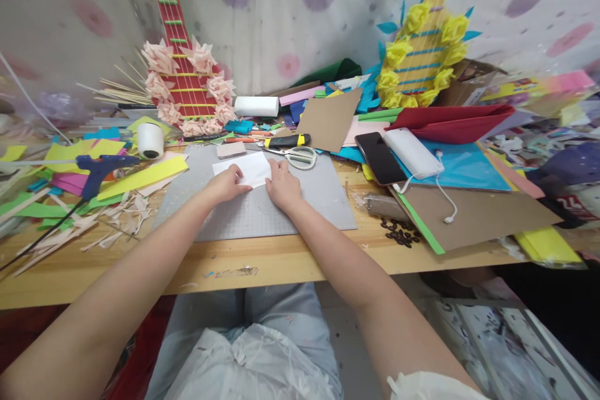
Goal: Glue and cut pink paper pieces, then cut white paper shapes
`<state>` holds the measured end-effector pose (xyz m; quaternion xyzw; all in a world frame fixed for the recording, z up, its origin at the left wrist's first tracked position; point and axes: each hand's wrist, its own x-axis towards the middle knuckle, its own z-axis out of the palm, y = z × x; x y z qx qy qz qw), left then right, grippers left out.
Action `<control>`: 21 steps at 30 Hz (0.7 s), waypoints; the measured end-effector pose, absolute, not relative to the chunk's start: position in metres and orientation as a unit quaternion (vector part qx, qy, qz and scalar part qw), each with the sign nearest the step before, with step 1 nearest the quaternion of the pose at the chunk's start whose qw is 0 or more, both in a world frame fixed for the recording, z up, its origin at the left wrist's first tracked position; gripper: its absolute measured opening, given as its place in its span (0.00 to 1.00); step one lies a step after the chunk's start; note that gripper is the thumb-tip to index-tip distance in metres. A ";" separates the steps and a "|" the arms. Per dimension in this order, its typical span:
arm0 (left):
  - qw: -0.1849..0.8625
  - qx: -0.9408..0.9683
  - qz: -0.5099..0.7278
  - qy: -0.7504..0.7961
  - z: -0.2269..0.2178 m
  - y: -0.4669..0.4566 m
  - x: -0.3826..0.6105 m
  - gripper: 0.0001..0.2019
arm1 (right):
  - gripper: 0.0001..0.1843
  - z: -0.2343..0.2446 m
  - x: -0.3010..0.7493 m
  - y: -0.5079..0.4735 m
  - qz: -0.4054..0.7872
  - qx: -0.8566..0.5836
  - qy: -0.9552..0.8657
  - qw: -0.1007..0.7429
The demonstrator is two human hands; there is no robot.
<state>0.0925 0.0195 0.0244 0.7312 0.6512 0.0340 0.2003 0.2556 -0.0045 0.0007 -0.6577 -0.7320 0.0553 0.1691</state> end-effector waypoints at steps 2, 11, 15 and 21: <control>0.200 0.728 0.034 0.655 0.025 0.018 0.092 0.22 | 0.27 0.000 0.259 -0.003 0.055 -0.666 -0.726 0.165; 0.107 0.713 0.057 0.690 0.023 0.010 0.085 0.30 | 0.25 0.000 0.260 -0.001 0.061 -0.679 -0.712 0.168; 0.112 0.710 0.058 0.692 0.021 0.009 0.079 0.29 | 0.25 -0.001 0.261 0.000 0.066 -0.681 -0.711 0.160; 0.104 0.669 0.026 0.736 0.025 0.008 0.061 0.35 | 0.26 -0.001 0.261 0.000 0.069 -0.681 -0.712 0.155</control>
